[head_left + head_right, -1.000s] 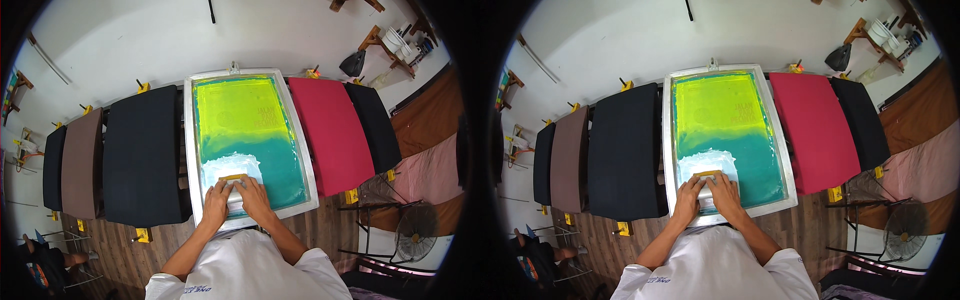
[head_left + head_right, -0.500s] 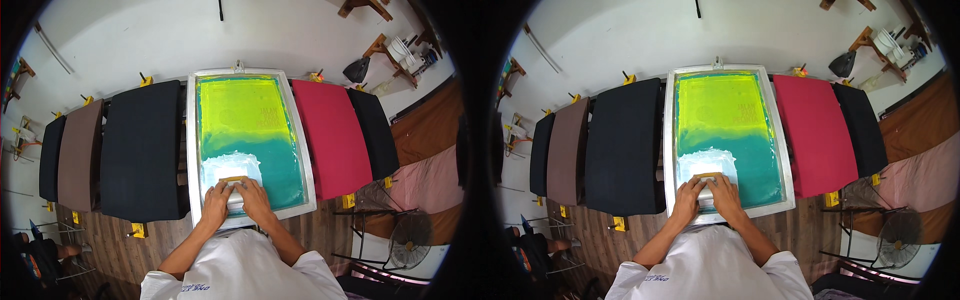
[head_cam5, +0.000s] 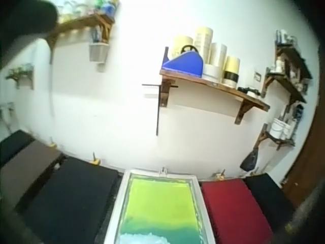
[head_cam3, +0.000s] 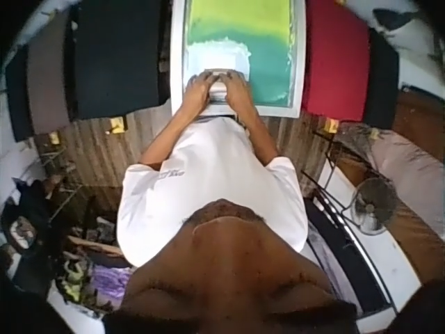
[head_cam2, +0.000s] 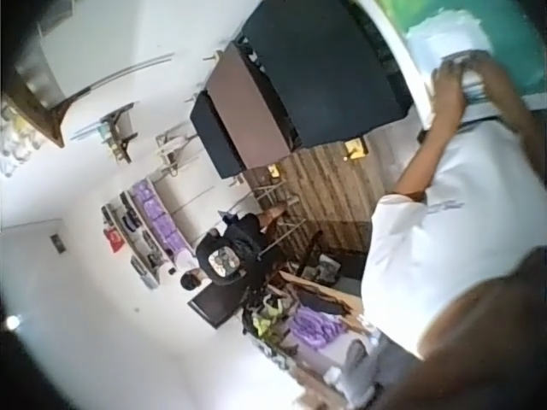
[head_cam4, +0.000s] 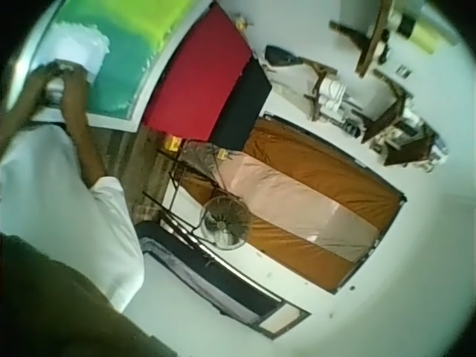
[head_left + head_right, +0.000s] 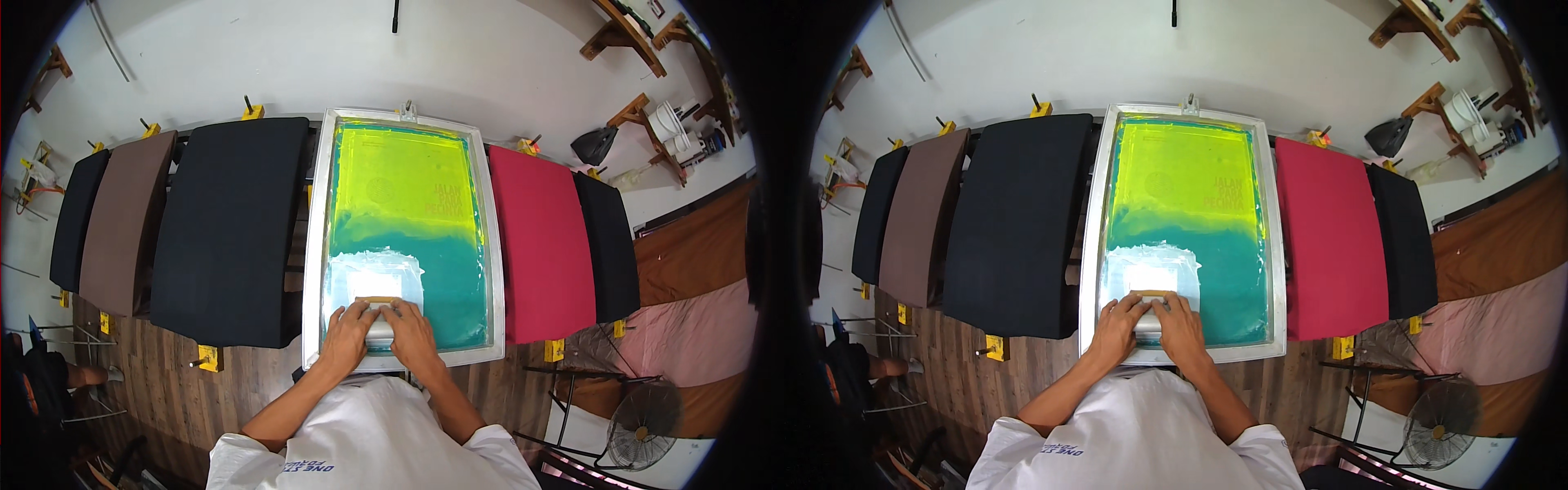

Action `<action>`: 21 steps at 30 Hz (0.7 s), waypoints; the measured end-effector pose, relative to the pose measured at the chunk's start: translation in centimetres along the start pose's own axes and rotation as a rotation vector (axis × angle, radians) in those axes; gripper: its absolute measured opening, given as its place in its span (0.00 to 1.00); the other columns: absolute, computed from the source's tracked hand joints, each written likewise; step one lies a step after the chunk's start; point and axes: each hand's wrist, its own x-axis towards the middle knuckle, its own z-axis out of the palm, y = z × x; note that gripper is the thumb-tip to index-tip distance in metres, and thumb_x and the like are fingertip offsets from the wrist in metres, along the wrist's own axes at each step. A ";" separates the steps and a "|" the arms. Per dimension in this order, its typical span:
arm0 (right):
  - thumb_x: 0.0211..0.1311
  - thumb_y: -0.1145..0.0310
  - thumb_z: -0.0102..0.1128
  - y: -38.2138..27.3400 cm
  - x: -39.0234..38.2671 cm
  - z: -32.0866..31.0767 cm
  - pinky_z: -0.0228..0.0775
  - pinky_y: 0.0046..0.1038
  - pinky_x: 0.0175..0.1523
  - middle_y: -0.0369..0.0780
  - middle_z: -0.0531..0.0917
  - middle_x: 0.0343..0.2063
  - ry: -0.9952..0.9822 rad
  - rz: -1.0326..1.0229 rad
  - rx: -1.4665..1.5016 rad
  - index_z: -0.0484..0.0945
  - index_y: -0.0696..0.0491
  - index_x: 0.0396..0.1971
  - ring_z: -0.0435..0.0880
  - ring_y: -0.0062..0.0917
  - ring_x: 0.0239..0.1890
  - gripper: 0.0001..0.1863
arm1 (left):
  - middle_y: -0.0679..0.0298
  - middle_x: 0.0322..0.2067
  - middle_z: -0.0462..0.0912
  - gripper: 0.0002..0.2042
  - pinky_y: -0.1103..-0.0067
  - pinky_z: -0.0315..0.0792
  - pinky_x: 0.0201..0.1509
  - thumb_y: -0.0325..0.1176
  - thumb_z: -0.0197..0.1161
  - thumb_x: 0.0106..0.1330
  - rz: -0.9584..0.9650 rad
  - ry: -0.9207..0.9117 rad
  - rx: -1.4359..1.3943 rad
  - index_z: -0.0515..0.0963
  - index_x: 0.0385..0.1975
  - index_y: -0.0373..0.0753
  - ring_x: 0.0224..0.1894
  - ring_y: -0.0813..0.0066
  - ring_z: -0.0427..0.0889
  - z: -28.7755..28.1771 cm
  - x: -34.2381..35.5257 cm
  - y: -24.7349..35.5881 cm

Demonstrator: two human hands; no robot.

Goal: Applying white ink to a screen printing frame using a squeegee.

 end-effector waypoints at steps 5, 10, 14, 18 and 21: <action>0.42 0.87 0.58 0.0 -0.1 -0.8 0.70 0.39 0.55 0.46 0.76 0.52 -0.099 0.015 0.032 0.77 0.55 0.53 0.73 0.41 0.56 0.31 | 0.47 0.56 0.74 0.31 0.55 0.60 0.67 0.13 0.58 0.45 -0.019 -0.067 -0.028 0.73 0.56 0.35 0.60 0.51 0.72 -0.6 -0.3 0.7; 0.41 0.87 0.58 0.2 -0.6 0.0 0.69 0.39 0.56 0.47 0.76 0.53 -0.085 0.008 0.027 0.77 0.55 0.53 0.73 0.42 0.56 0.32 | 0.48 0.56 0.74 0.32 0.55 0.59 0.67 0.13 0.58 0.45 -0.040 -0.094 0.011 0.73 0.56 0.35 0.61 0.51 0.71 0.1 -0.6 0.2; 0.40 0.87 0.59 0.1 -0.5 -0.6 0.68 0.40 0.57 0.47 0.76 0.53 -0.089 0.022 0.053 0.76 0.55 0.53 0.73 0.42 0.57 0.32 | 0.49 0.57 0.73 0.32 0.55 0.59 0.67 0.13 0.59 0.45 -0.042 -0.096 -0.008 0.73 0.56 0.36 0.61 0.52 0.71 -0.7 -0.5 0.8; 0.40 0.88 0.60 -0.1 -1.1 -0.4 0.67 0.40 0.59 0.48 0.76 0.53 -0.038 0.011 0.028 0.76 0.56 0.53 0.72 0.43 0.58 0.33 | 0.50 0.56 0.74 0.32 0.54 0.59 0.67 0.14 0.60 0.45 -0.025 -0.039 0.052 0.73 0.57 0.37 0.60 0.53 0.72 -0.3 -0.9 1.1; 0.40 0.88 0.59 0.1 -1.2 -0.5 0.66 0.40 0.59 0.48 0.75 0.53 -0.146 0.035 0.082 0.76 0.56 0.53 0.72 0.43 0.58 0.33 | 0.48 0.56 0.74 0.29 0.53 0.57 0.67 0.15 0.61 0.47 -0.076 -0.156 -0.002 0.74 0.55 0.35 0.61 0.53 0.72 -0.5 -1.0 1.1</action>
